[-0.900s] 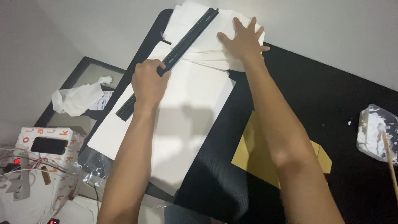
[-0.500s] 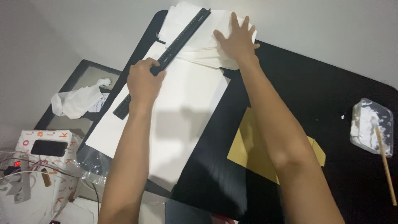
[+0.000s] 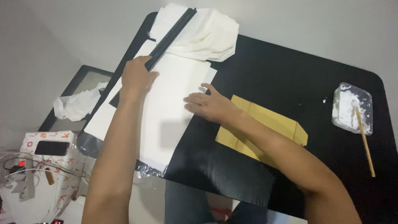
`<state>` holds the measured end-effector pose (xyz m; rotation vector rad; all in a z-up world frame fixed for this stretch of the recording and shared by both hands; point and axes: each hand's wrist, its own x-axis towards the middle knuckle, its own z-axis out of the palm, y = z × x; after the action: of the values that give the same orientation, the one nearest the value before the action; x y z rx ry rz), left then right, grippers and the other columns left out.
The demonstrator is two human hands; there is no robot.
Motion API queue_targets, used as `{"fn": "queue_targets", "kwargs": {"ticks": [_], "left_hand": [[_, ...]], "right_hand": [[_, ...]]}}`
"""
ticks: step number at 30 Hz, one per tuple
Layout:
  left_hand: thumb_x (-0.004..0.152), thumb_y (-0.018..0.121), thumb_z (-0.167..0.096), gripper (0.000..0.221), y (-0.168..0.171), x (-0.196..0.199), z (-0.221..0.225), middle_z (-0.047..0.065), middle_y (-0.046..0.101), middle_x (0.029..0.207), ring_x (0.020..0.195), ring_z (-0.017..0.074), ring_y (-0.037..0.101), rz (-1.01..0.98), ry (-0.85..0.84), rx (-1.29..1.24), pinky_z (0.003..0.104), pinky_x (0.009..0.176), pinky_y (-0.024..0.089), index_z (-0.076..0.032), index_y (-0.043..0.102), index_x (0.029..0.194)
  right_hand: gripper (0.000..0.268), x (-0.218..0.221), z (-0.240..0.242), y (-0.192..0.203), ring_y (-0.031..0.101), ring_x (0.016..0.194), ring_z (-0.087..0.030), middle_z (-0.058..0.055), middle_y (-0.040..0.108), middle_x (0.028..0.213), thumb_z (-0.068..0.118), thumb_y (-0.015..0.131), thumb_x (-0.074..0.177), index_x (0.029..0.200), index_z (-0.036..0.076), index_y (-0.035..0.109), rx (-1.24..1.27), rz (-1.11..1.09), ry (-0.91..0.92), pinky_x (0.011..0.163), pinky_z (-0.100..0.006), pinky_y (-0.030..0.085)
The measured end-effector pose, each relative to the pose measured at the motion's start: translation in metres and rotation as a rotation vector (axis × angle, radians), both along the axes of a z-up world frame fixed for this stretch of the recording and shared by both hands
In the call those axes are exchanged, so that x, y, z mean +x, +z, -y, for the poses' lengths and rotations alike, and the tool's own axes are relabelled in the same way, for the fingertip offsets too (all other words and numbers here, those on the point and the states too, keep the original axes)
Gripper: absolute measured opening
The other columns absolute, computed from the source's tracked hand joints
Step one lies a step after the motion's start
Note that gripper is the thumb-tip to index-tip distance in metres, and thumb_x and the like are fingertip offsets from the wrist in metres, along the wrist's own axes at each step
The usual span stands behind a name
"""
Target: Folding a paper bag body and applying glue to the edges with a brush to seal it
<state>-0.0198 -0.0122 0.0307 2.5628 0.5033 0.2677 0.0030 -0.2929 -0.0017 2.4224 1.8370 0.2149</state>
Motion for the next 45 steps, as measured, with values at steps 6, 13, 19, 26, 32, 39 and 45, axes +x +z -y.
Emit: {"fn": "queue_targets", "kwargs": {"ticks": [6, 13, 19, 26, 32, 39, 45], "left_hand": [[0.094, 0.071, -0.030, 0.057, 0.044, -0.047, 0.016, 0.025, 0.050, 0.153, 0.137, 0.0465, 0.049, -0.108, -0.140, 0.132, 0.069, 0.102, 0.044, -0.009, 0.060, 0.146], [0.087, 0.079, -0.014, 0.042, 0.072, -0.108, 0.053, 0.016, 0.070, 0.132, 0.124, 0.0397, 0.062, 0.040, -0.192, 0.096, 0.063, 0.102, 0.046, -0.012, 0.073, 0.129], [0.086, 0.080, -0.013, 0.036, 0.076, -0.138, 0.083, 0.017, 0.074, 0.123, 0.119, 0.0418, 0.065, 0.057, -0.242, -0.048, 0.057, 0.102, 0.050, -0.009, 0.076, 0.121], [0.077, 0.087, -0.021, 0.045, 0.085, -0.165, 0.120, 0.018, 0.074, 0.120, 0.115, 0.0380, 0.069, -0.149, -0.203, -0.048, 0.056, 0.094, 0.057, -0.007, 0.075, 0.118], [0.091, 0.073, -0.014, 0.024, 0.065, -0.159, 0.108, 0.021, 0.077, 0.109, 0.103, 0.0381, 0.074, -0.266, -0.150, 0.012, 0.052, 0.082, 0.062, -0.006, 0.078, 0.114], [0.092, 0.070, -0.009, 0.016, 0.070, -0.160, 0.106, 0.023, 0.077, 0.087, 0.084, 0.0395, 0.077, -0.261, -0.129, 0.111, 0.049, 0.068, 0.062, -0.003, 0.079, 0.103], [0.090, 0.074, -0.008, 0.013, 0.092, -0.155, 0.108, 0.025, 0.077, 0.086, 0.089, 0.0428, 0.076, -0.310, -0.158, -0.090, 0.053, 0.076, 0.058, -0.002, 0.081, 0.098]], "right_hand": [[0.023, 0.020, 0.005, -0.028, 0.063, 0.125, -0.009, 0.002, 0.075, 0.122, 0.023, 0.051, 0.104, 0.115, 0.022, 0.072, 0.238, 0.053, 0.148, 0.124, -0.047, 0.027], [0.017, 0.011, 0.005, -0.025, 0.069, 0.116, -0.011, 0.000, 0.078, 0.110, 0.024, 0.056, 0.104, 0.106, 0.020, 0.073, 0.336, 0.021, 0.077, 0.121, -0.044, 0.031], [0.015, 0.028, -0.006, -0.058, 0.068, 0.112, -0.005, 0.010, 0.077, 0.100, 0.035, 0.058, 0.103, 0.097, 0.025, 0.067, 0.339, 0.037, 0.015, 0.120, -0.040, 0.032], [0.014, 0.019, -0.007, -0.002, 0.069, 0.105, -0.004, 0.011, 0.078, 0.095, 0.042, 0.071, 0.094, 0.096, 0.028, 0.071, 0.285, -0.010, -0.027, 0.116, -0.037, 0.031], [0.014, 0.026, -0.011, 0.007, 0.067, 0.108, -0.001, 0.015, 0.077, 0.098, 0.045, 0.069, 0.096, 0.097, 0.031, 0.069, 0.197, -0.032, -0.081, 0.118, -0.036, 0.029], [0.019, 0.002, 0.009, 0.022, 0.067, 0.112, -0.008, 0.007, 0.076, 0.107, 0.038, 0.069, 0.098, 0.112, 0.025, 0.065, 0.318, 0.015, -0.105, 0.115, -0.041, 0.038], [0.043, -0.010, 0.038, 0.032, 0.057, 0.131, -0.015, 0.000, 0.068, 0.132, 0.039, 0.067, 0.099, 0.136, 0.022, 0.055, 0.232, -0.136, -0.228, 0.118, -0.050, 0.034]]}}
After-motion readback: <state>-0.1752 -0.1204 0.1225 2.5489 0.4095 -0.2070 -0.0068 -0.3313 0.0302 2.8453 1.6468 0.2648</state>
